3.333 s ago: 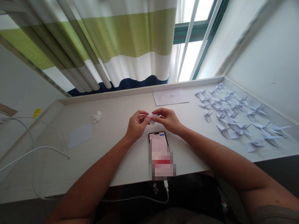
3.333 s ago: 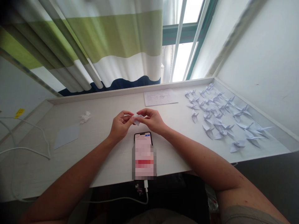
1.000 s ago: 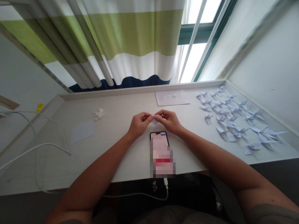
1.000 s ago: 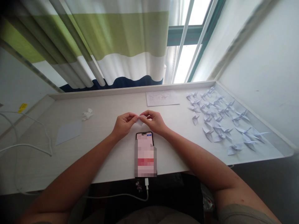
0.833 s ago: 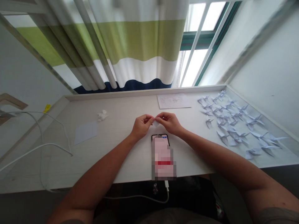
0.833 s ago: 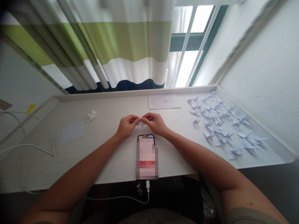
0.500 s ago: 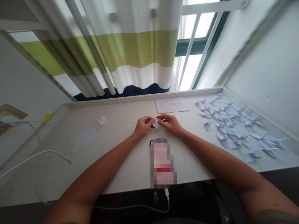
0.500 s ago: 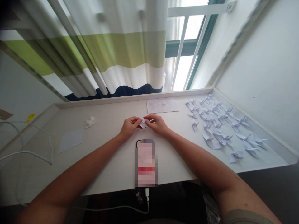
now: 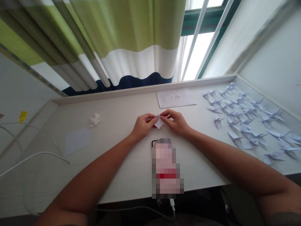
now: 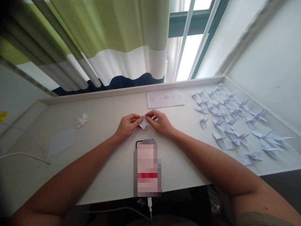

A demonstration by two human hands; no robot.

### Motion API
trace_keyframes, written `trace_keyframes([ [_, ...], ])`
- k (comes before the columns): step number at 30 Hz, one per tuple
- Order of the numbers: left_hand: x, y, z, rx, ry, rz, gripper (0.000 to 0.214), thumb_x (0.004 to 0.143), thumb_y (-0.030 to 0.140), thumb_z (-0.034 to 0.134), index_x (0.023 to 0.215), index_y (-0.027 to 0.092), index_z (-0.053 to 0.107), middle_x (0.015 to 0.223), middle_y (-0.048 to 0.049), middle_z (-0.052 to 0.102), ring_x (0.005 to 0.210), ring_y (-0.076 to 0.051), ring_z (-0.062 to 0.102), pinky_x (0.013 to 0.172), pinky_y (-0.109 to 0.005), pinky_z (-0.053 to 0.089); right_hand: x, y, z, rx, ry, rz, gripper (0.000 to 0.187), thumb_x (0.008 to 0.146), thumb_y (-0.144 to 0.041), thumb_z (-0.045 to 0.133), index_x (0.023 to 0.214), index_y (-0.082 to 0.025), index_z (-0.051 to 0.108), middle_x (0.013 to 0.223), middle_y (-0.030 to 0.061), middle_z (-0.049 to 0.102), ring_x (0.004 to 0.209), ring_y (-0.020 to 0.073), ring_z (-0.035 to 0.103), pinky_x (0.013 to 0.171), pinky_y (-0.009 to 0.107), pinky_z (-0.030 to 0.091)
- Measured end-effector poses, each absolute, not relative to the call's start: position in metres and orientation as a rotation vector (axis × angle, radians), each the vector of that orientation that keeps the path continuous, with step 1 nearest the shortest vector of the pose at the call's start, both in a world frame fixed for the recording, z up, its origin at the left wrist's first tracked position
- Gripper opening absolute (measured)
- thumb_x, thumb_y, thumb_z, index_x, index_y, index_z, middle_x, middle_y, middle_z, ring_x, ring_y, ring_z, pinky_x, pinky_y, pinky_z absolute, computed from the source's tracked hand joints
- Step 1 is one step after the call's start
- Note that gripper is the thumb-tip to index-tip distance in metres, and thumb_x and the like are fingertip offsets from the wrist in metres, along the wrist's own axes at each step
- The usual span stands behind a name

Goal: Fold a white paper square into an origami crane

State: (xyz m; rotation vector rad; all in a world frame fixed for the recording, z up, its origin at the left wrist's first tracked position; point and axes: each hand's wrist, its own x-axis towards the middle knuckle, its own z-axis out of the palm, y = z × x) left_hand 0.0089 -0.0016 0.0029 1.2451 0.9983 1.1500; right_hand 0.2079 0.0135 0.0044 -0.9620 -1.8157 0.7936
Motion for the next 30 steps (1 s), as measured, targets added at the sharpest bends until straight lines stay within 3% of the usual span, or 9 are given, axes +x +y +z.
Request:
trace_keyframes([
  [4,0.007,0.0,0.005,1.165,1.005,1.161,0.044,0.076,0.052,0.09,0.088,0.015,0.07,0.073,-0.0037,0.076,0.066,-0.019,0.075,0.063,-0.032,0.063,0.213,0.009,0.008,-0.734,-2.095,0.215,0.015,0.098,-0.029,0.071,0.113,-0.025,0.072,0.113,0.0086,0.076,0.107,0.0278,0.067,0.094,0.048,0.053],
  [6,0.005,0.0,0.006,1.146,1.003,1.152,0.045,0.074,0.052,0.092,0.087,0.015,0.069,0.074,-0.0042,0.076,0.066,-0.018,0.074,0.064,-0.033,0.064,0.217,0.009,0.01,-0.6,-2.323,0.063,0.02,0.101,-0.026,0.068,0.12,-0.028,0.072,0.123,0.0073,0.076,0.116,0.0277,0.065,0.1,0.048,0.051],
  [11,0.004,0.0,0.009,1.121,0.986,1.15,0.045,0.071,0.048,0.094,0.091,0.013,0.076,0.079,-0.0043,0.078,0.067,-0.016,0.072,0.066,-0.033,0.066,0.221,0.011,0.013,-0.506,-2.524,-0.165,0.026,0.109,-0.015,0.054,0.123,-0.028,0.07,0.12,0.0047,0.078,0.111,0.023,0.066,0.099,0.042,0.049],
  [20,0.002,0.001,0.012,1.127,0.943,1.049,0.046,0.078,0.058,0.086,0.085,0.015,0.076,0.076,-0.0069,0.077,0.071,-0.023,0.077,0.066,-0.034,0.066,0.221,0.007,0.019,-0.49,-2.563,-0.149,0.028,0.11,-0.011,0.042,0.124,-0.018,0.066,0.118,0.0122,0.074,0.1,0.0243,0.064,0.084,0.039,0.054],
  [26,0.0,0.003,0.01,1.051,0.946,1.034,0.068,0.086,0.079,0.065,0.095,0.012,0.076,0.081,-0.0135,0.08,0.079,-0.027,0.079,0.064,-0.036,0.066,0.221,0.005,0.023,-0.437,-2.514,-0.141,0.027,0.112,-0.017,0.042,0.122,-0.021,0.067,0.114,0.0104,0.077,0.102,0.024,0.068,0.085,0.04,0.056],
  [30,0.0,0.001,0.012,1.079,0.902,1.044,0.059,0.083,0.071,0.076,0.094,0.013,0.077,0.08,-0.011,0.079,0.074,-0.024,0.077,0.064,-0.034,0.066,0.22,0.005,0.022,-0.428,-2.47,-0.004,0.028,0.112,-0.02,0.046,0.127,-0.024,0.069,0.111,0.0085,0.078,0.102,0.0248,0.071,0.086,0.043,0.057],
])
